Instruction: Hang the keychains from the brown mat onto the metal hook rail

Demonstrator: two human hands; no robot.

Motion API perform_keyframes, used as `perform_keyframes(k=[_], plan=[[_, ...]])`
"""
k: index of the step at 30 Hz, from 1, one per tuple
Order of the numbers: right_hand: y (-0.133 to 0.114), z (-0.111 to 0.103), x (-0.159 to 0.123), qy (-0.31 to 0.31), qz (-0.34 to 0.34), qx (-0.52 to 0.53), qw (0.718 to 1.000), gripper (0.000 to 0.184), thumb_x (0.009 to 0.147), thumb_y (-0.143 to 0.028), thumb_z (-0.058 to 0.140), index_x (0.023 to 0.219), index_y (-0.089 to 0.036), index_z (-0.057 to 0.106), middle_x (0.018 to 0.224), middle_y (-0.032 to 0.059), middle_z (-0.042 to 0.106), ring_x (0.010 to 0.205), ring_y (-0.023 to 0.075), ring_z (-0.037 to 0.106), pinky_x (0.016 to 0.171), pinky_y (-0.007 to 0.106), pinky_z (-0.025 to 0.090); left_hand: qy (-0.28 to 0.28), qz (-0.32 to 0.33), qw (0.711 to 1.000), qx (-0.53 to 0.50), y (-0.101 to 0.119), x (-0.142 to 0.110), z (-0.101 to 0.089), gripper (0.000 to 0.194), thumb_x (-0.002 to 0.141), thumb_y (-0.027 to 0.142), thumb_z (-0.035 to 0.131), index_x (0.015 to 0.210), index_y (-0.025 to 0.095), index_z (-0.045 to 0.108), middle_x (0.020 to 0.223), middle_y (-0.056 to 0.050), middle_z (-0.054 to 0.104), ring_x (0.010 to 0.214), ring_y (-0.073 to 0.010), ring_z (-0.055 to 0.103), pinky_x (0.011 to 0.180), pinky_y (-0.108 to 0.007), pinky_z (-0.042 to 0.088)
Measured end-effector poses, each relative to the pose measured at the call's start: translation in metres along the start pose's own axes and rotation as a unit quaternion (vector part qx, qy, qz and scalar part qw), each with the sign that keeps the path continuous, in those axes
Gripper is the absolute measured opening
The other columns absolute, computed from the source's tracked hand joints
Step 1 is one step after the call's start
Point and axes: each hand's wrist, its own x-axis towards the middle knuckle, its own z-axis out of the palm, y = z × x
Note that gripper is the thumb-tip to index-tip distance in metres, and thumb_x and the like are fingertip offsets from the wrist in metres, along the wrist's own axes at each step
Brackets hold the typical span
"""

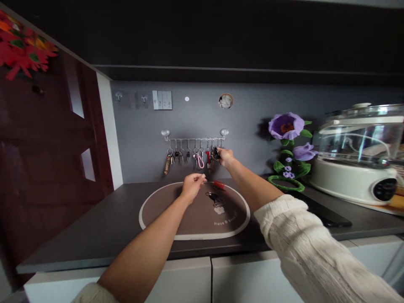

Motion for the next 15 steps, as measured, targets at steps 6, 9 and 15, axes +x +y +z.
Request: perform_keyframes(k=[6, 9, 15], plan=[[0.007, -0.005, -0.001, -0.024, -0.003, 0.012, 1.000, 0.007, 0.072, -0.013, 0.053, 0.066, -0.013, 0.051, 0.042, -0.0035, 0.048, 0.039, 0.0071, 0.046, 0.040, 0.020, 0.042, 0.004, 0.000, 1.000, -0.001, -0.002, 0.002, -0.001, 0.027, 0.066, 0.038, 0.055, 0.074, 0.013, 0.062, 0.074, -0.008, 0.065, 0.057, -0.0102, 0.051, 0.046, -0.020, 0.035], [0.010, -0.006, -0.002, -0.034, -0.007, 0.011, 0.999, 0.007, 0.074, -0.010, 0.050, 0.067, -0.013, 0.051, 0.042, -0.0035, 0.048, 0.039, 0.0068, 0.045, 0.042, 0.021, 0.043, 0.006, 0.002, 1.000, -0.003, -0.003, 0.003, -0.001, 0.028, 0.066, 0.038, 0.055, 0.075, 0.013, 0.062, 0.073, -0.007, 0.065, 0.057, -0.0102, 0.051, 0.046, -0.020, 0.035], [0.015, -0.007, 0.001, -0.037, -0.037, -0.006, 0.999, 0.012, 0.070, -0.006, 0.047, 0.062, -0.013, 0.051, 0.044, -0.0036, 0.049, 0.039, 0.0068, 0.043, 0.041, 0.019, 0.038, 0.011, 0.009, 1.000, 0.005, -0.006, 0.005, -0.002, 0.029, 0.068, 0.037, 0.054, 0.077, 0.011, 0.061, 0.075, -0.008, 0.065, 0.057, -0.0096, 0.050, 0.046, -0.019, 0.034]])
